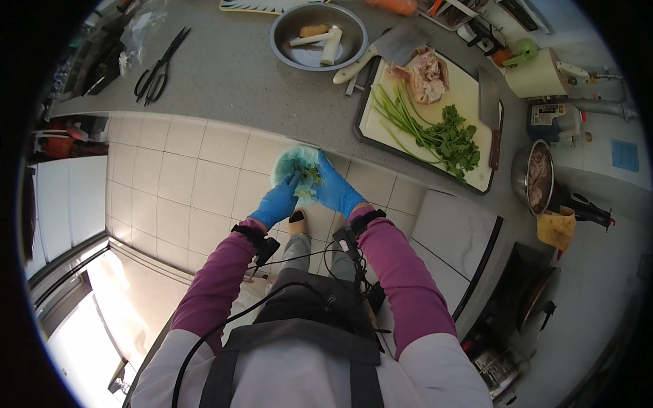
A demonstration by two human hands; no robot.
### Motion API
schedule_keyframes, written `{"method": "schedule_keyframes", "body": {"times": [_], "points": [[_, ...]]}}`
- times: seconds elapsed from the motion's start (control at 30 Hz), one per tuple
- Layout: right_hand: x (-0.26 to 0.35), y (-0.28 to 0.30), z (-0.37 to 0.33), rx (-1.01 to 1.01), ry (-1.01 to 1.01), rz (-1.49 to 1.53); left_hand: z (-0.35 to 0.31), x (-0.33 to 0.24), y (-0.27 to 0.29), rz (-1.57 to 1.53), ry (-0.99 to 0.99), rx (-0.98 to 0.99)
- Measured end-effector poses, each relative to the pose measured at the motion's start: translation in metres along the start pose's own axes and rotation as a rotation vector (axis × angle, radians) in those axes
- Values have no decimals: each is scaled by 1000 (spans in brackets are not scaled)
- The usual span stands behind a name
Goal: The person washes a bunch of leafy green vegetables in a metal bowl under running water, then moves to a cutting board and chops the greens with a knife. The person discards a small piece of stem into a bin and continues chopping the remaining greens.
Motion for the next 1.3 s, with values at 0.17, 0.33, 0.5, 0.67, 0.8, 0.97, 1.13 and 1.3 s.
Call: {"method": "schedule_keyframes", "body": {"times": [0.17,0.33,0.5,0.67,0.8,0.97,1.13,1.3], "points": [[-11,-3,17,88,-101,42,3,2,16,-148,116,-121],[-11,-11,21,75,23,-139,21,12,9,-245,166,-120],[-7,-31,-9,153,-102,-225,22,21,9,-288,149,-194],[12,-24,-26,58,-72,-290,20,41,12,-208,238,-215],[14,12,-30,-138,-114,-317,27,47,14,-94,232,-208],[16,28,-40,-116,-103,-296,28,57,8,-53,276,-156],[20,26,-51,-121,-106,-274,25,68,12,-39,334,-158],[26,21,-53,-80,-100,-288,21,61,0,-107,239,27]]}}
Point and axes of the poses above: each hand's wrist, its own z-axis towards the middle knuckle, its own y-axis out of the back of the hand, x = y × z, the point moved 10 cm from there along z, towards the middle knuckle, and after that the axes turned 8 degrees about -y, right-handed, at the moved point
